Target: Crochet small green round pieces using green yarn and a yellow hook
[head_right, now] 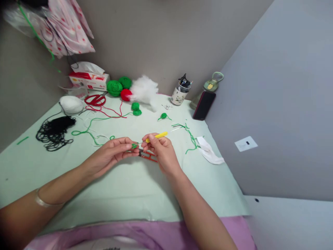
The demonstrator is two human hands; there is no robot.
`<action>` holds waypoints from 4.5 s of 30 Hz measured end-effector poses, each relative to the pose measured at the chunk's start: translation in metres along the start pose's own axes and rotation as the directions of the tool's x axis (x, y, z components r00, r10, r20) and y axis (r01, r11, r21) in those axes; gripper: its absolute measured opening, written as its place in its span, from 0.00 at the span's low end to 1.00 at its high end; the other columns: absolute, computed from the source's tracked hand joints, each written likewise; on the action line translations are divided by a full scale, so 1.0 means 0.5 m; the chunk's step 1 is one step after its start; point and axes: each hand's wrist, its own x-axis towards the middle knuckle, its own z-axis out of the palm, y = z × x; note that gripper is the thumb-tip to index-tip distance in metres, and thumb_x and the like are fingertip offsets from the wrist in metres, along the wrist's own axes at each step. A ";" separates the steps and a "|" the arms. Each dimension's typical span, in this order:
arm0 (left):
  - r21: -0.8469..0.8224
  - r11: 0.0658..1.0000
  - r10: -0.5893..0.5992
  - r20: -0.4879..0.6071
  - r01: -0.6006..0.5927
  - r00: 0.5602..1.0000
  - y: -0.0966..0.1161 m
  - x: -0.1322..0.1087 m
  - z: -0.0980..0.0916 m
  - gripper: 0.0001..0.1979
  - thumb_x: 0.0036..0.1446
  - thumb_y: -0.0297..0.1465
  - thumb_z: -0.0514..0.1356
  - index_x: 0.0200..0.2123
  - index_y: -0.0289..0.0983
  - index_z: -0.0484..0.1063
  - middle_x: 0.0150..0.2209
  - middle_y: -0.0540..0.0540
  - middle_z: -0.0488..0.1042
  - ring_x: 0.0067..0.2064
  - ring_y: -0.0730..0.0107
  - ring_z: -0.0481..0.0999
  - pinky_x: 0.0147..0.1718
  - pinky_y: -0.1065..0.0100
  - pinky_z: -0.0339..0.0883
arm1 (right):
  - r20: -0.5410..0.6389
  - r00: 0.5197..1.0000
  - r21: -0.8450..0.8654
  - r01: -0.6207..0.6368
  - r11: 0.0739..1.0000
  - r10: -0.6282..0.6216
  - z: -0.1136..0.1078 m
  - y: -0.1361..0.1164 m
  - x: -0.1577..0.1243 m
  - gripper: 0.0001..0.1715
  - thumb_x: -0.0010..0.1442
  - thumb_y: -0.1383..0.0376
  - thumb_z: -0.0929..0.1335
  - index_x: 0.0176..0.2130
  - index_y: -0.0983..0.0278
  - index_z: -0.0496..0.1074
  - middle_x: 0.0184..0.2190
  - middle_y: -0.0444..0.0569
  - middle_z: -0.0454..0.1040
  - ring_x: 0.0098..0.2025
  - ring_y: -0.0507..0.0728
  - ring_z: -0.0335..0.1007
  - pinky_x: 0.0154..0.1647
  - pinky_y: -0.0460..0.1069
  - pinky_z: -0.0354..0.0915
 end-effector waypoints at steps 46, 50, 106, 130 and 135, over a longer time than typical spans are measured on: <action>0.102 0.975 0.212 -0.144 -0.199 0.966 -0.007 -0.074 0.109 0.20 0.55 0.33 0.76 0.51 0.49 0.85 0.31 0.54 0.79 0.38 0.72 0.75 0.45 0.70 0.68 | -0.012 0.687 -0.499 0.626 0.599 -0.727 0.042 0.037 -0.146 0.18 0.69 0.73 0.69 0.49 0.52 0.81 0.43 0.48 0.83 0.42 0.55 0.79 0.36 0.49 0.76; -0.069 0.994 0.072 -0.137 -0.082 0.988 -0.013 -0.082 0.113 0.25 0.54 0.34 0.77 0.56 0.46 0.83 0.32 0.52 0.79 0.38 0.72 0.75 0.45 0.69 0.68 | 0.186 0.500 -0.773 0.606 0.189 -0.846 0.040 0.054 -0.150 0.25 0.68 0.75 0.70 0.57 0.52 0.80 0.47 0.52 0.81 0.46 0.58 0.80 0.42 0.52 0.78; -0.205 0.976 -0.086 -0.032 0.078 0.996 -0.007 -0.087 0.095 0.17 0.57 0.32 0.74 0.50 0.39 0.84 0.36 0.49 0.77 0.33 0.76 0.72 0.39 0.71 0.69 | 0.056 0.663 -0.589 0.625 0.512 -0.746 0.034 0.032 -0.153 0.17 0.71 0.71 0.67 0.51 0.54 0.80 0.41 0.49 0.80 0.40 0.57 0.78 0.40 0.53 0.76; 0.013 0.995 0.102 -0.078 -0.101 0.992 -0.018 -0.095 0.105 0.15 0.57 0.32 0.73 0.49 0.46 0.85 0.31 0.52 0.75 0.37 0.70 0.74 0.44 0.67 0.67 | -0.038 0.811 -0.267 0.555 0.788 -0.584 0.038 0.027 -0.143 0.10 0.71 0.65 0.69 0.44 0.56 0.83 0.42 0.50 0.84 0.43 0.58 0.80 0.38 0.53 0.75; -0.023 0.994 0.105 -0.131 -0.109 0.986 -0.023 -0.088 0.108 0.15 0.57 0.34 0.75 0.48 0.44 0.86 0.36 0.51 0.79 0.42 0.69 0.76 0.49 0.68 0.67 | 0.029 0.715 -0.480 0.623 0.618 -0.698 0.043 0.039 -0.146 0.16 0.71 0.71 0.68 0.50 0.54 0.81 0.42 0.48 0.84 0.45 0.58 0.81 0.43 0.55 0.78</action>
